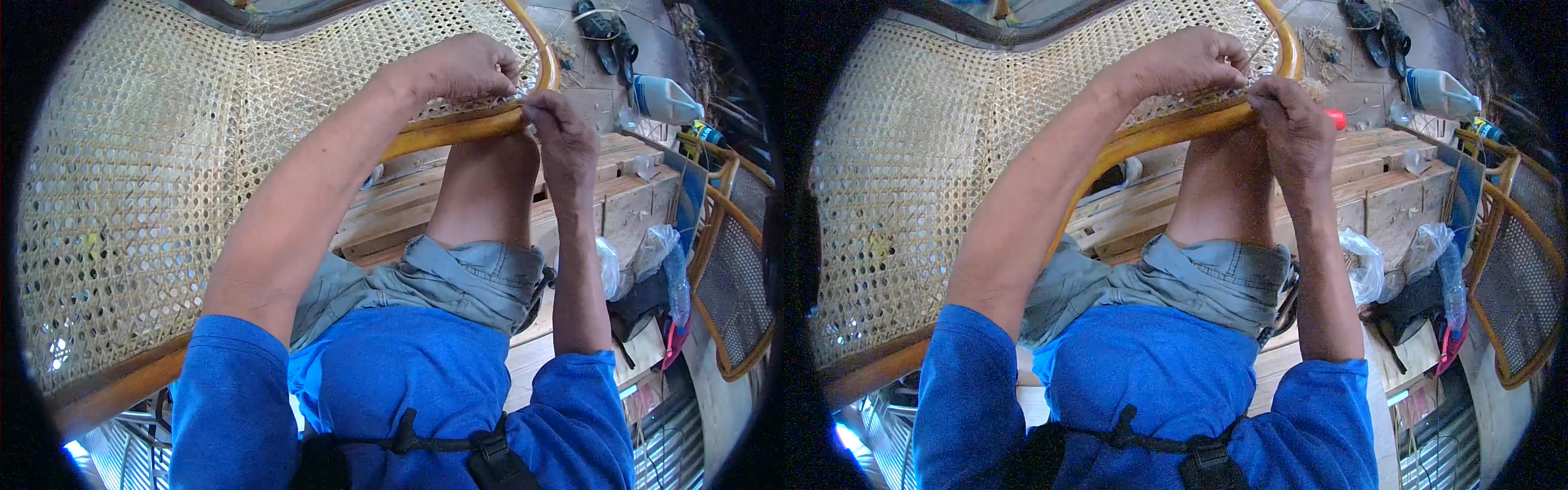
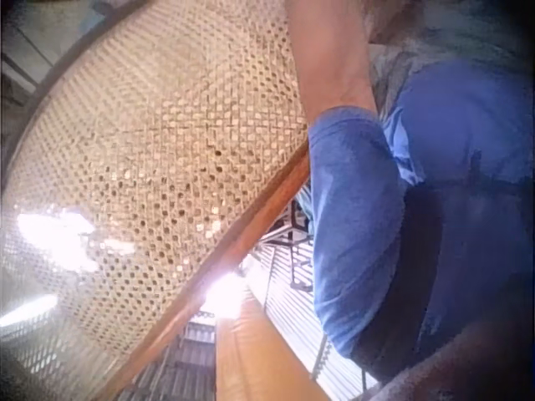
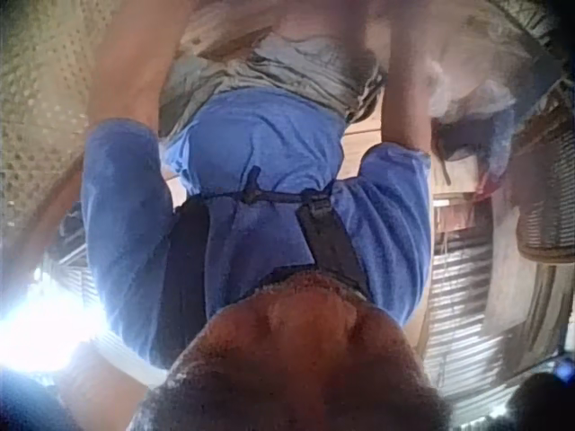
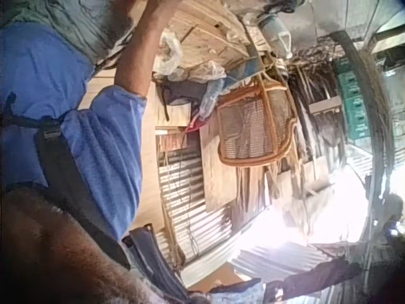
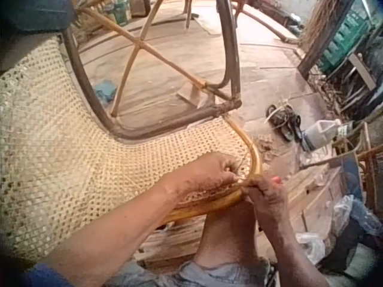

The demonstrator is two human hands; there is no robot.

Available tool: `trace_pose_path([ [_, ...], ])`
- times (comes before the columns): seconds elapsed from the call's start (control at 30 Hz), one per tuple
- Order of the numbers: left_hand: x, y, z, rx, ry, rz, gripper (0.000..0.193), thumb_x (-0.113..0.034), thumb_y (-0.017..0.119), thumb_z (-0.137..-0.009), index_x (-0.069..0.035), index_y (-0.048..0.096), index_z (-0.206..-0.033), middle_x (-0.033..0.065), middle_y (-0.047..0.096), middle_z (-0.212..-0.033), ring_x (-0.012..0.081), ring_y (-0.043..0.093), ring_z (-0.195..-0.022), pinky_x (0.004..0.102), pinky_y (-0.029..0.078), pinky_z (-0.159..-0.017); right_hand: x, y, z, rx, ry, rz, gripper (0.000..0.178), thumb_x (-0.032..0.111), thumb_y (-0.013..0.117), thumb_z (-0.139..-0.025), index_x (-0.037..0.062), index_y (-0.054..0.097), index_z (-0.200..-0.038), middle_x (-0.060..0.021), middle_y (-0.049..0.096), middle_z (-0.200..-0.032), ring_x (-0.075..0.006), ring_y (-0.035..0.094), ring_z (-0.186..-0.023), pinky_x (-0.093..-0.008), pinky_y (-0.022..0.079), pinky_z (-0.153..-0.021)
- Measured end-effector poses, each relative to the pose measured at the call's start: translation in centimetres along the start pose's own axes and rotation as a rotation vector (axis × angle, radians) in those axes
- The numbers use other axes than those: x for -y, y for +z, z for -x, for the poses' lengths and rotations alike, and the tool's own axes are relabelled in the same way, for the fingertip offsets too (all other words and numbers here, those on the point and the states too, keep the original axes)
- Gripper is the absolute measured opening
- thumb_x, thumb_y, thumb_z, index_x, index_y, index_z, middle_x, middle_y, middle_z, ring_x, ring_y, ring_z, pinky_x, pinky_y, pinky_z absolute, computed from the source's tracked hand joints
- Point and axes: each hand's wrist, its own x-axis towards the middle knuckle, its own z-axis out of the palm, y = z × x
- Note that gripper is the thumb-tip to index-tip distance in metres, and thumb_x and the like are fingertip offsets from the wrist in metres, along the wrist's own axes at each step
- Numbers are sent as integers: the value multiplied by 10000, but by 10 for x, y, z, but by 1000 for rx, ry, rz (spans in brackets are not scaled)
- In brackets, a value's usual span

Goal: The person is repairing a rattan chair by securing the woven seat to the wooden frame. They repeatedly insert small wooden pegs into the frame and hammer them in using a hammer to tighten the weave.

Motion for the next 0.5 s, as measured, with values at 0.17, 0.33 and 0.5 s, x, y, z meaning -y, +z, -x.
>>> trace_pose_path([
  [0.17,3,-8,-2,67,19,42,224,-241,624,-765,-46,644,-873,59,612,-730,150,555,-697,306,446,-650,-3,8,-7,111,-98,176,117,49,588,-837,18,619,-946,-104,643,-866,-201,629,-810,-297,492,-746],
  [0.33,11,-7,-5,72,35,81,221,-232,627,-753,-51,647,-878,58,608,-707,151,553,-671,306,452,-641,2,9,-10,128,-149,221,107,46,568,-844,27,614,-938,-113,636,-865,-232,627,-814,-318,495,-733],
  [0.5,16,-3,-8,71,28,148,139,-195,633,-752,-65,648,-799,18,557,-606,117,505,-568,290,431,-520,2,10,-14,177,-305,428,127,44,582,-810,50,600,-936,-98,620,-837,-268,603,-805,-342,495,-703],
])
